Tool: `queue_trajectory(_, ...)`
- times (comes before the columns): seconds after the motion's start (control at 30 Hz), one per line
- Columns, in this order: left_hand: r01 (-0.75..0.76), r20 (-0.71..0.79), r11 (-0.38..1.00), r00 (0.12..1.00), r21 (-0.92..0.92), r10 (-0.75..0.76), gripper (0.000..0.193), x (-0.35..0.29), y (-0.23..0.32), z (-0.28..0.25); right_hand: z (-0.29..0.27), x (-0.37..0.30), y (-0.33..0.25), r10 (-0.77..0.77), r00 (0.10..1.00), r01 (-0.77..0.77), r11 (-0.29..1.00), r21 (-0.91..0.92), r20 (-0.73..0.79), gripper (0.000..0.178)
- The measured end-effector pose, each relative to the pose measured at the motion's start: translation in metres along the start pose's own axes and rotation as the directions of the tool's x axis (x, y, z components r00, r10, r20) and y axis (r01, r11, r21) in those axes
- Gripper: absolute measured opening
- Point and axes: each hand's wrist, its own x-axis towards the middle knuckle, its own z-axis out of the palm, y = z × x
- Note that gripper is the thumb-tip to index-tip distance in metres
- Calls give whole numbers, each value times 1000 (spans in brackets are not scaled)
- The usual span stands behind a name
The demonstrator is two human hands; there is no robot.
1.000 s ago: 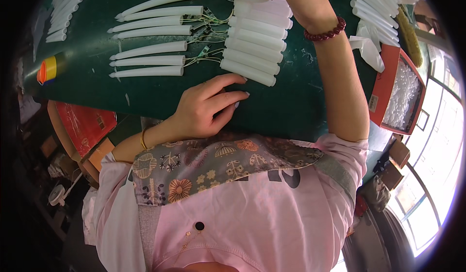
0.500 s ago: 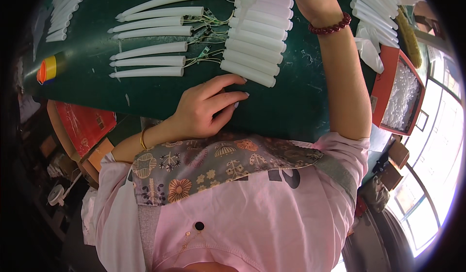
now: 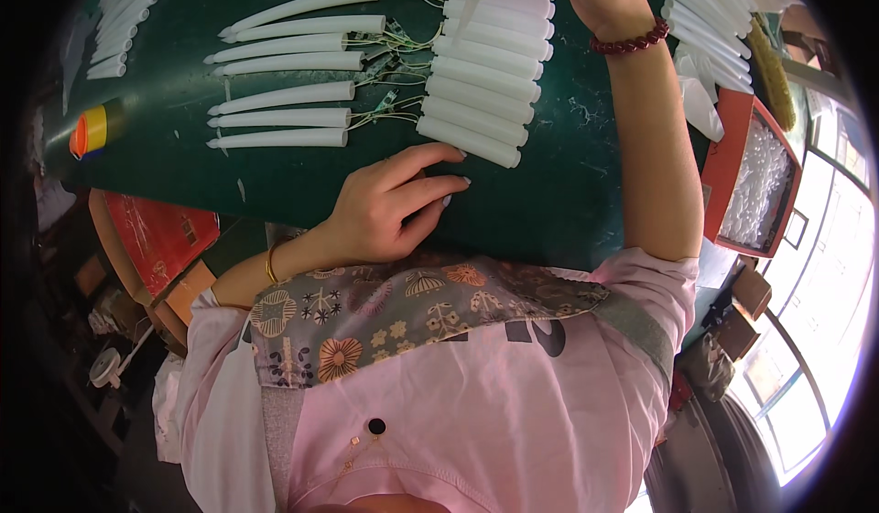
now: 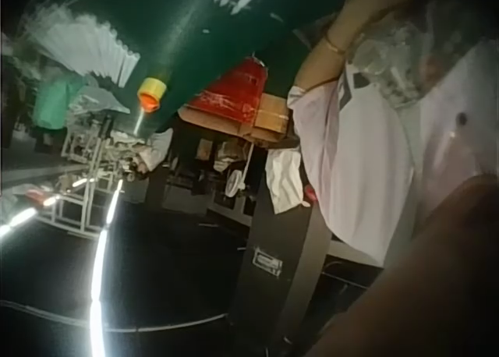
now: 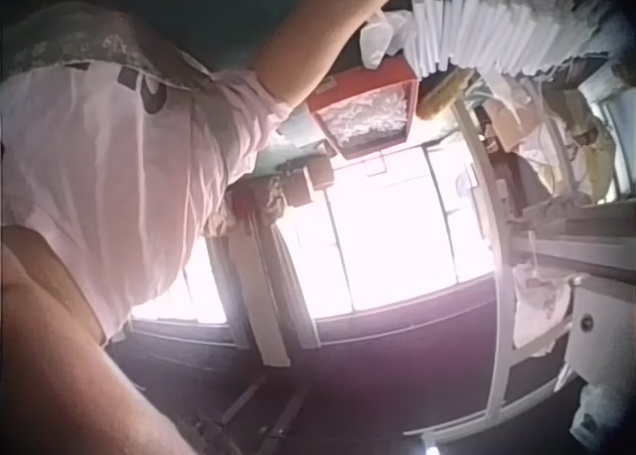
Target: Assembling white plastic blades onto a central wire component using adhesive at a factory workbench.
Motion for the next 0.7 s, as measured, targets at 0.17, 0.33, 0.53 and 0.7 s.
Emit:
queue_trajectory(0.17, -3, -22, 1000, 1000, 1, 3, 27, -1, -1, 0, 63, -11, -54, 97, 991, -88, 991, 103, -91, 45)
queue_trajectory(0.33, -2, -16, 1000, 1000, -1, 2, 32, 0, -1, 0, 59, -8, -59, 115, 988, -109, 992, 61, -107, 46)
queue_trajectory(0.53, -3, -11, 1000, 1000, 4, 3, 32, 0, -2, 0, 56, -6, -57, 107, 987, -100, 993, 60, -123, 46)
queue_trajectory(0.7, -6, -17, 1000, 1000, 7, 6, 33, -1, -2, 0, 59, -1, -64, 103, 975, -96, 994, 43, -198, 45)
